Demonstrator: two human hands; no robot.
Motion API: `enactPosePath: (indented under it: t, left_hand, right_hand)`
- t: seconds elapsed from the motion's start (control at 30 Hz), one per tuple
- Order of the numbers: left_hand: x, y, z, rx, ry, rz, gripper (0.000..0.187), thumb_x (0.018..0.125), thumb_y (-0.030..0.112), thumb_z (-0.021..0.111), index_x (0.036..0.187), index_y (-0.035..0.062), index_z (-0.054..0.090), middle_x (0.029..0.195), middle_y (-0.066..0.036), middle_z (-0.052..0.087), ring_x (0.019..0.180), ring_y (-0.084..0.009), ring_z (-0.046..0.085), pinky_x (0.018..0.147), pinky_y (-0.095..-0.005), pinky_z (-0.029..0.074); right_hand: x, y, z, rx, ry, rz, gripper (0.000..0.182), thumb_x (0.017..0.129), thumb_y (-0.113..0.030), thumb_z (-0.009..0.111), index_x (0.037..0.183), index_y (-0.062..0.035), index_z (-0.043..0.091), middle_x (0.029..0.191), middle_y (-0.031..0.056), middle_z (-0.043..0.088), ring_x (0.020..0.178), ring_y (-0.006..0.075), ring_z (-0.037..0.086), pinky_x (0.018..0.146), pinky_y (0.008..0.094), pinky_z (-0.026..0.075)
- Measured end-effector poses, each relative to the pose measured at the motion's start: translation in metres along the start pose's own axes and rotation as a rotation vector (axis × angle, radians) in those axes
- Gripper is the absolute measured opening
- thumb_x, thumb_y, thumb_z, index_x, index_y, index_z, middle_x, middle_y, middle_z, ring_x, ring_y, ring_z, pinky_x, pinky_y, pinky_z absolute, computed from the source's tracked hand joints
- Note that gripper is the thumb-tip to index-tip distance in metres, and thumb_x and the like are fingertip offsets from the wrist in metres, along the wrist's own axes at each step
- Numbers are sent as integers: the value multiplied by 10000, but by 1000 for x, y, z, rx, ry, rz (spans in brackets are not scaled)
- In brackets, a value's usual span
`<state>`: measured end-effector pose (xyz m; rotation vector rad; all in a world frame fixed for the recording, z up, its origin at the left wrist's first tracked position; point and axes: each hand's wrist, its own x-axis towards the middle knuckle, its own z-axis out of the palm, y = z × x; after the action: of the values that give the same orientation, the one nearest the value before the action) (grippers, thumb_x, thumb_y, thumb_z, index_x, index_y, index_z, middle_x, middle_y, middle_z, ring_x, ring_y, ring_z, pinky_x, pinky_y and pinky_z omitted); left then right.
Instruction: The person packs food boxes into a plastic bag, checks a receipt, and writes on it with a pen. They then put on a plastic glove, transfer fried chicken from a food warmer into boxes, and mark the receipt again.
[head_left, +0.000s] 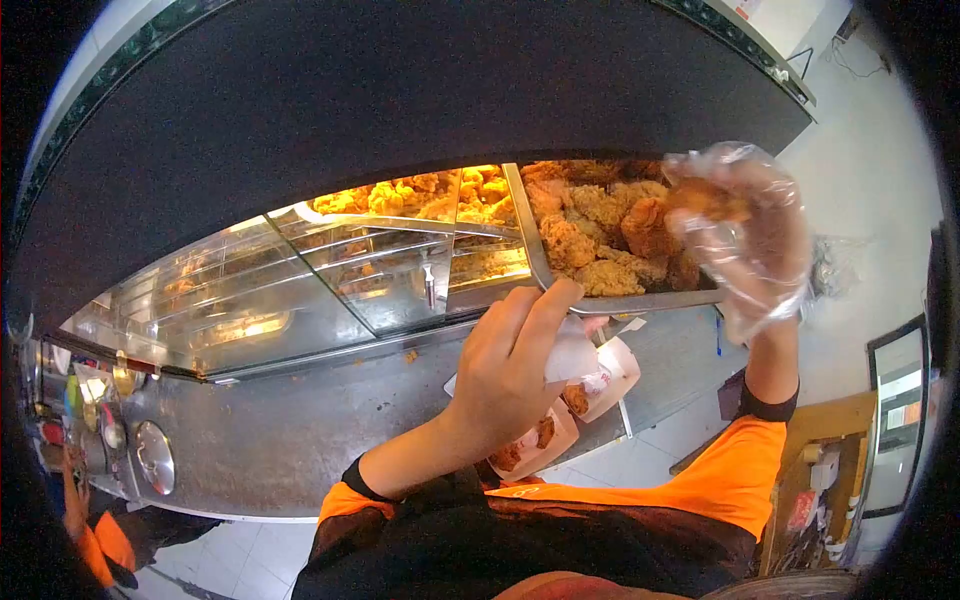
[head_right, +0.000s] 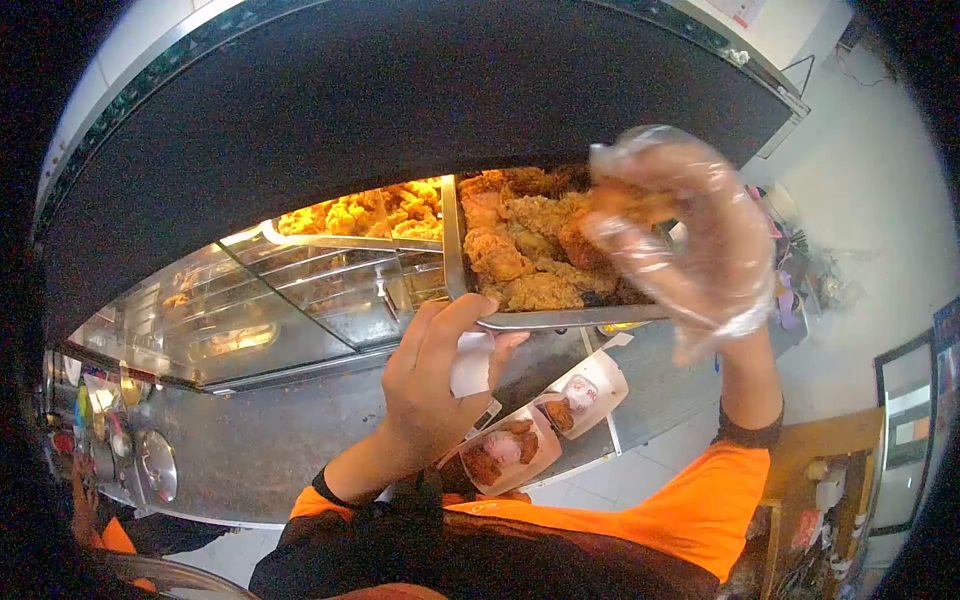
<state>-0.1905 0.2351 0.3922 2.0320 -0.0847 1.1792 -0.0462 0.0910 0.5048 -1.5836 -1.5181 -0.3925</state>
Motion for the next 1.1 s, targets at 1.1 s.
enactPosePath:
  t: [1.1]
  left_hand:
    - [-4, 0, -5, 4, -76, 39, 556, 618, 45, 715, 1129, -4, 504, 898, -140, 515, 799, -293, 564, 708, -367, 476]
  right_hand:
    - [7, -9, 38, -1063, -484, -276, 453, 712, -150, 670, 1151, -100, 571, 1103, 131, 592, 781, 229, 651, 585, 319, 542]
